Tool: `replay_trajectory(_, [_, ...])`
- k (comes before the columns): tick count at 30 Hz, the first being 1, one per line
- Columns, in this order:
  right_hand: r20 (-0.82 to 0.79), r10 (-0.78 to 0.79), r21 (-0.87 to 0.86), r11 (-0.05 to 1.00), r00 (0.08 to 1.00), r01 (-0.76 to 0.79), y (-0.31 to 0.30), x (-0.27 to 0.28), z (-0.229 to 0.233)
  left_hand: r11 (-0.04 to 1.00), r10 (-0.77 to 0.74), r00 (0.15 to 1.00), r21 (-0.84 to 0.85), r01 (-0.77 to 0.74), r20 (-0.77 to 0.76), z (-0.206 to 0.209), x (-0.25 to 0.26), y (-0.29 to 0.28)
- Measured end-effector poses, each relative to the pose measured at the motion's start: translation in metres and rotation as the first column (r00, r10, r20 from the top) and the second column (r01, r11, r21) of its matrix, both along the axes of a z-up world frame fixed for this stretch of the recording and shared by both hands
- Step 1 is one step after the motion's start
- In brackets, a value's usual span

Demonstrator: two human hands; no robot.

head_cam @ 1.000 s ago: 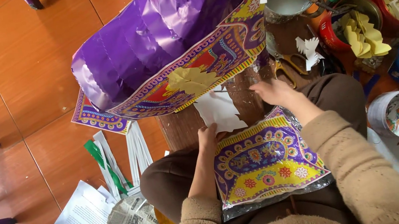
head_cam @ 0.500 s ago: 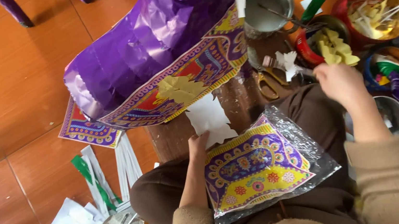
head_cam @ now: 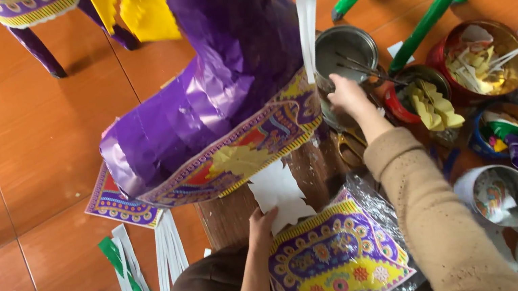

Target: Decorating a purple paper horse model with colorful paper patterns and yellow strips using glue

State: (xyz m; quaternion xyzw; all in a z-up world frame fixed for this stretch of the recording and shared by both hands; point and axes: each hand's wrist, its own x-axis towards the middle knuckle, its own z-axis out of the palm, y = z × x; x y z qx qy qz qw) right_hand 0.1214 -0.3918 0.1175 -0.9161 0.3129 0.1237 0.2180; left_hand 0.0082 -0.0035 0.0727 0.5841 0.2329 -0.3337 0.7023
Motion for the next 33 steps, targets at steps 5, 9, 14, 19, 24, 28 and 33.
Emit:
replay_trajectory(5, [0.174, -0.24, 0.448, 0.883, 0.955, 0.141, 0.04, -0.011, 0.04, 1.0, 0.003, 1.0, -0.017, -0.003, -0.006, 0.03, 0.006, -0.003])
replay_trajectory(9, [0.152, -0.064, 0.088, 0.995, 0.986, 0.051, 0.025, -0.056, 0.021, 1.0, -0.014, 0.998, -0.004, 0.014, 0.053, 0.021, 0.005, -0.001])
replay_trajectory(14, [0.199, 0.123, 0.047, 0.99, 0.972, -0.135, 0.065, -0.109, 0.037, 1.0, 0.013, 0.997, -0.017, -0.012, 0.073, -0.003, -0.006, 0.002])
replay_trajectory(19, [0.517, 0.217, -0.125, 0.976, 0.828, -0.178, 0.044, -0.06, 0.019, 0.999, 0.006, 0.994, -0.034, -0.002, 0.108, -0.003, -0.006, 0.004])
replay_trajectory(24, [0.278, 0.083, -0.086, 0.994, 0.957, -0.061, 0.027, 0.016, 0.025, 0.998, 0.038, 0.996, -0.062, -0.033, 0.081, -0.025, 0.0, 0.005])
replay_trajectory(28, [0.233, 0.027, 0.083, 0.995, 0.972, -0.048, 0.031, 0.033, 0.036, 0.999, 0.029, 0.999, -0.042, -0.027, 0.043, -0.01, 0.005, 0.004])
replay_trajectory(33, [0.167, 0.252, -0.334, 0.924, 0.953, -0.186, 0.021, -0.007, -0.023, 0.999, 0.04, 0.997, -0.033, -0.038, 0.069, -0.025, 0.001, 0.002])
